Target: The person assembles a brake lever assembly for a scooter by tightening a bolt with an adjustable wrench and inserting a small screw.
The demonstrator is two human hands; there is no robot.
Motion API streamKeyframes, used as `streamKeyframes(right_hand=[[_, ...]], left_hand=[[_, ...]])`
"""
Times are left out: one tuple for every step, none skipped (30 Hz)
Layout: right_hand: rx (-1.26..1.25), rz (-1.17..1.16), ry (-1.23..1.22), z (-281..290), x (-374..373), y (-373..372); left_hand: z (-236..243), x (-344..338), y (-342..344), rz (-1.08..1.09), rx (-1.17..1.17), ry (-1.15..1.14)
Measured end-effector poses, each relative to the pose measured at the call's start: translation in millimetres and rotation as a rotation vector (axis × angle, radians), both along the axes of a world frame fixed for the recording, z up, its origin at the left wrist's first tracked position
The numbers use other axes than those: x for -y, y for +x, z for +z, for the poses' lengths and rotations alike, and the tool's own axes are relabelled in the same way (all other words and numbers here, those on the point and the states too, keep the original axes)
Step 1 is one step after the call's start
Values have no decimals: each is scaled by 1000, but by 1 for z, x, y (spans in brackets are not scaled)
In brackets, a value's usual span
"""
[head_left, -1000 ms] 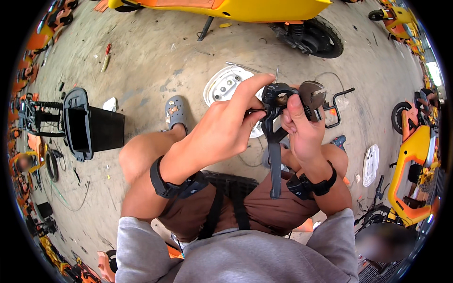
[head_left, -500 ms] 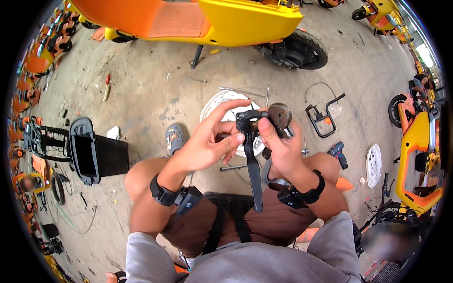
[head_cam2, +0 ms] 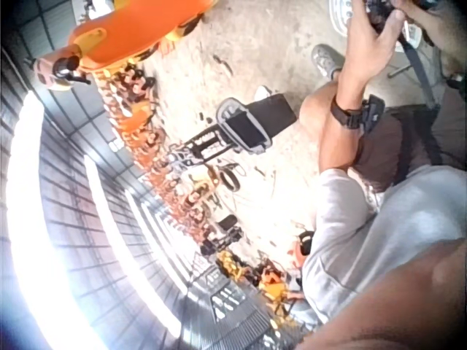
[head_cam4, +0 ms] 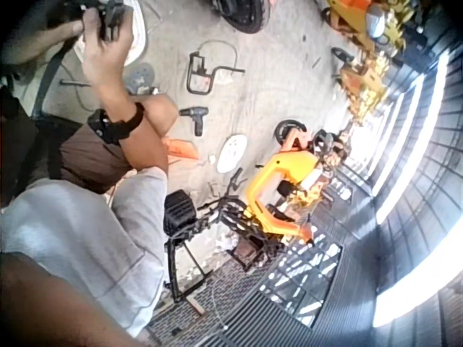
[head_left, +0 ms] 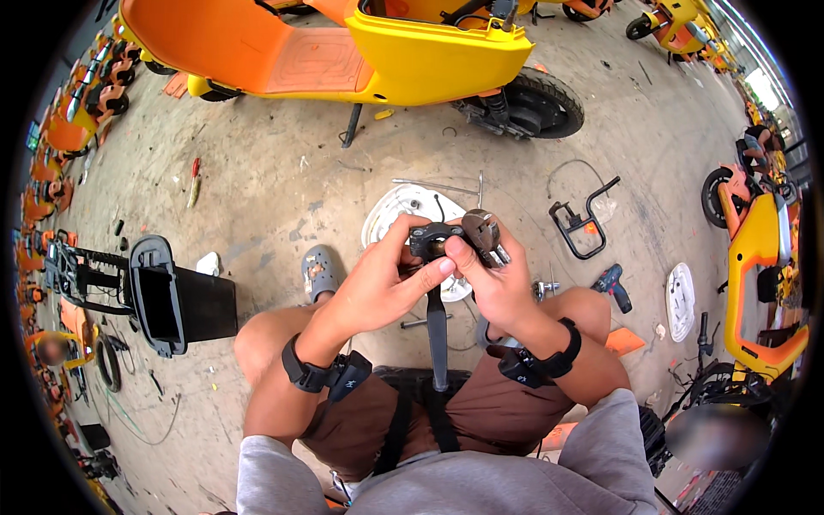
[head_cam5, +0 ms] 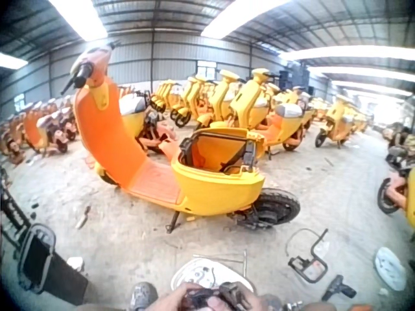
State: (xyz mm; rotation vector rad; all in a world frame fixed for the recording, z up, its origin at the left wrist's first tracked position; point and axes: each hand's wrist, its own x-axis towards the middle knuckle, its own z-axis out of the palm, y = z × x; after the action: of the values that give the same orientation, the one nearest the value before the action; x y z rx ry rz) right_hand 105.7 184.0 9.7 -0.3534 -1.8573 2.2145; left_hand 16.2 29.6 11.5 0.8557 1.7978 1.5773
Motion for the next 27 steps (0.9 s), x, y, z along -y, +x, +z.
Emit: streamKeyframes(right_hand=[[-10,3,22,0,0,-1],[-19,6,45,1,0,-2],[-53,3,66,0,1,-4],[-87,-4,84,-2,3,-6],[-120,-11,103,-3,4,-7],[-87,8,95,-3,3,-7],[-53,28,86,-3,3,-6],[-19,48,77,-4,2,-5],[1,36,80,-5,2,-5],[-2,31,76,-5,2,-6],[-5,26,73,-5,2,-7],[-7,21,70,-4,2,-7],[-22,15,80,-5,3,-7],[-36,10,89,-5,5,-7],[-50,4,99,-6,6,-7],[-61,5,134,-6,6,-7],[-73,5,170,-7,7,-8],[-85,6,206,-7,7,-8],[-62,22,196,-5,7,-8],[-39,38,185,1,6,-7],[-16,54,175,5,6,-7],[-34,45,246,7,5,-6],[-52,36,316,9,2,-4],[-71,28,386,11,0,-3],[-90,46,440,12,-2,-3],[-109,64,494,14,-5,-3],[-128,82,548,15,-8,-3]], left_hand=[[-1,0,0,4,-41,-2],[-1,0,0,9,-81,-5],[2,1,0,32,-97,-24],[6,3,1,52,-113,-45],[9,4,2,72,-129,-66],[10,3,2,91,-166,-78],[10,3,3,111,-202,-89],[10,3,3,131,-239,-100],[9,3,3,133,-257,-96],[7,3,4,146,-238,-77],[5,3,4,159,-218,-58],[3,2,4,172,-198,-39],[2,1,5,202,-195,-64],[2,-2,5,232,-192,-88],[1,-4,4,262,-190,-113],[-1,-5,4,286,-193,-92],[-4,-6,4,311,-197,-71],[-7,-7,4,336,-200,-50],[-11,-6,4,341,-200,-9],[-16,-6,3,348,-201,32],[-18,-4,3,355,-201,73],[-17,-3,0,371,-204,74],[-13,-1,-3,387,-207,74],[-9,1,-6,405,-210,73],[-5,4,-8,411,-146,71],[-3,6,-10,417,-87,106],[-1,8,-12,423,-27,141]])
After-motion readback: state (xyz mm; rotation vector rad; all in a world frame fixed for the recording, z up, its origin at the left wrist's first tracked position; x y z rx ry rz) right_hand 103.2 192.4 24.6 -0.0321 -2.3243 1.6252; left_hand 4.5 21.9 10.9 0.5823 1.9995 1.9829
